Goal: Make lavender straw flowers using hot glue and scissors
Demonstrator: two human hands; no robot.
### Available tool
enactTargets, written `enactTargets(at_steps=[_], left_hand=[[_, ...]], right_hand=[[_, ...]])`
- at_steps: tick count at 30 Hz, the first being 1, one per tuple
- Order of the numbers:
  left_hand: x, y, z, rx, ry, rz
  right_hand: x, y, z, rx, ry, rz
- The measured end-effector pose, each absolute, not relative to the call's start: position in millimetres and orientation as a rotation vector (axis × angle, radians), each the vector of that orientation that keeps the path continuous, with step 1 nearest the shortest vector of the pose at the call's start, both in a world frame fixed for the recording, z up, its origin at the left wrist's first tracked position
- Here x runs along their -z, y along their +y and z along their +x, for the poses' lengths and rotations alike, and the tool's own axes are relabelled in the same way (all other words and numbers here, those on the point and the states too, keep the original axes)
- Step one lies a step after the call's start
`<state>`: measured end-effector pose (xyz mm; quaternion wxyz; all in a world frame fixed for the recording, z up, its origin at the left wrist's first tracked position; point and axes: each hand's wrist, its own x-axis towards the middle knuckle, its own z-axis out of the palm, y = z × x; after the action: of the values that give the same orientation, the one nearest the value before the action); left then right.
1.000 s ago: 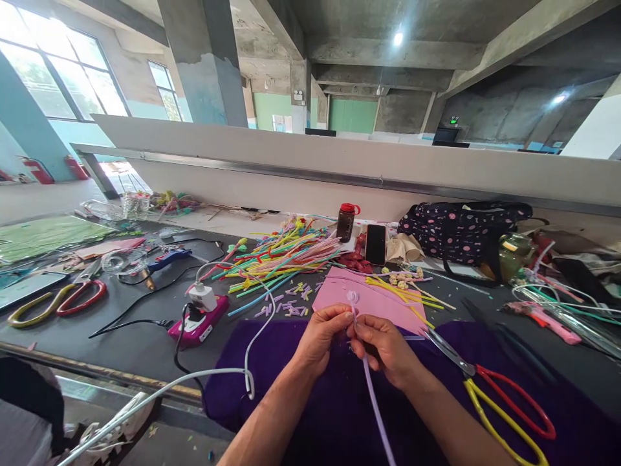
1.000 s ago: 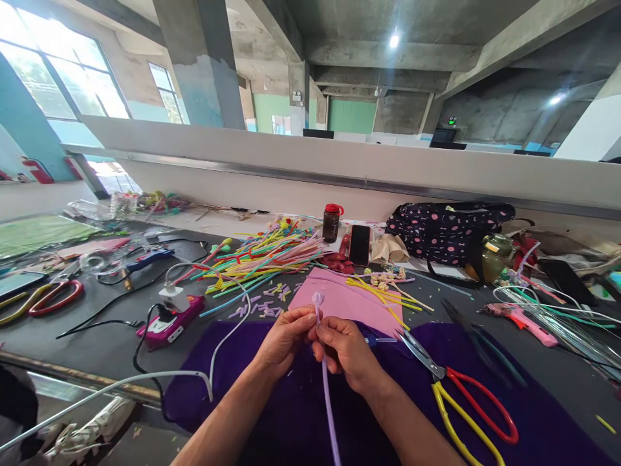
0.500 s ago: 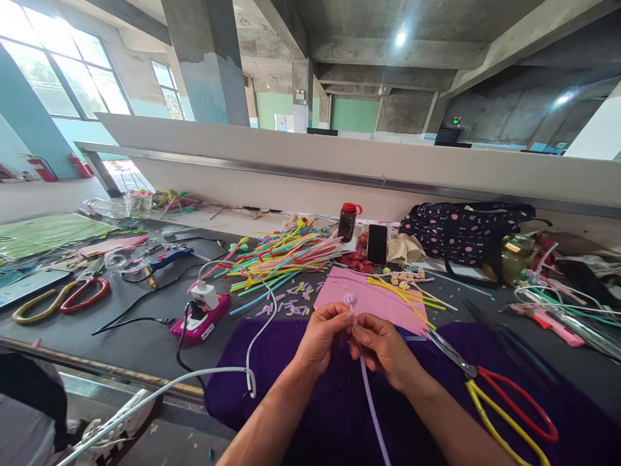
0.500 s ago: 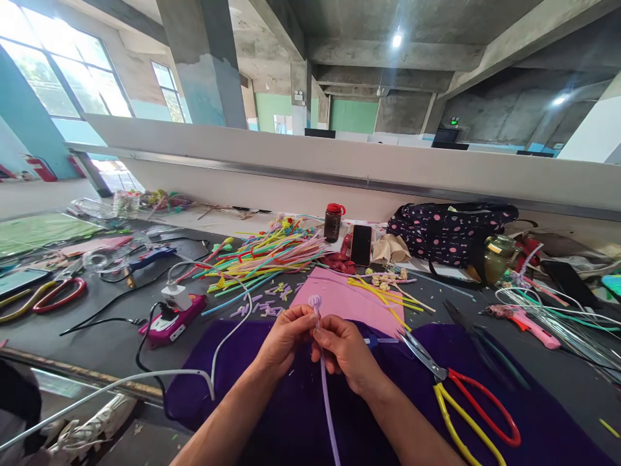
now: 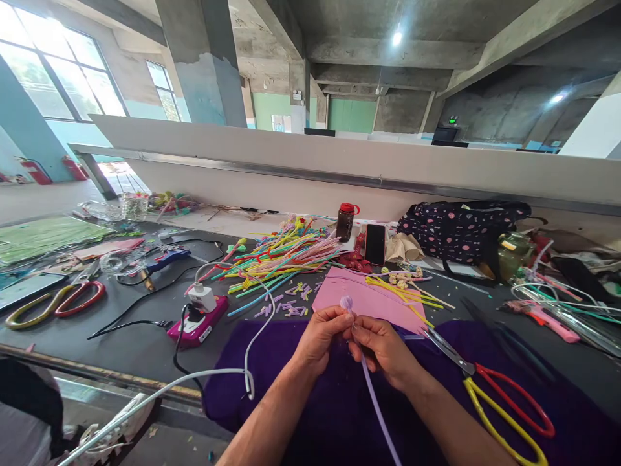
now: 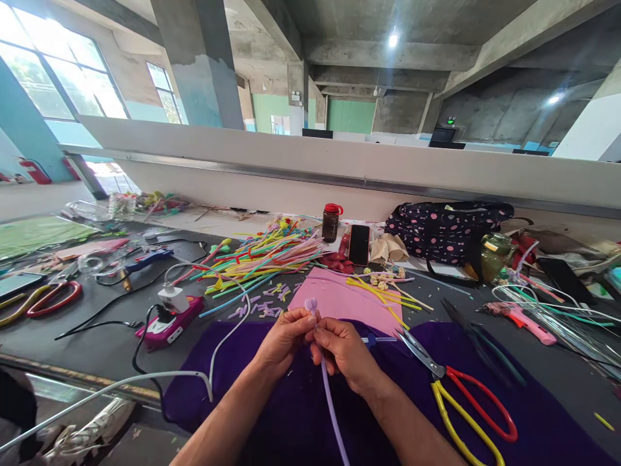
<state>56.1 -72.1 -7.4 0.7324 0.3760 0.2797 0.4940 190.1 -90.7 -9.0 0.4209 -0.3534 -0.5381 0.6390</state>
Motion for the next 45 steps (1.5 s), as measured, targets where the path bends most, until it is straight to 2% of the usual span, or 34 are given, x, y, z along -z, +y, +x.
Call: enactTargets(at_steps=[11, 22, 26, 29, 35, 45], left_hand=[[9.1, -69.1, 53.7, -1.179, 0.698, 0.777], [7.9, -68.4, 53.4, -1.164, 0.701, 0.840], [8.9, -66.8, 52.5, -1.177, 0.709, 0.832], [8.2, -65.5, 51.0, -1.197, 0.726, 0.810], [4.8, -65.4, 50.3, -1.169, 0.672, 0.859], [-25.9, -76.0, 31.9, -0.954, 0.532, 0.763]], right_hand=[[8.2, -92.8, 188.6, -1.642, -1.354, -0.891], [9.3, -95.7, 185.9, -1.550, -1.509, -0.959], [6.6, -95.8, 191.5, -1.326, -1.641, -1.038], [-1.4, -93.8, 205.5, -1.126, -1.543, -1.092], [-13.9, -85.5, 242.7, -1.006, -1.310, -1.070], [-16.0, -87.2, 257.2, -0.988, -1.346, -1.117]])
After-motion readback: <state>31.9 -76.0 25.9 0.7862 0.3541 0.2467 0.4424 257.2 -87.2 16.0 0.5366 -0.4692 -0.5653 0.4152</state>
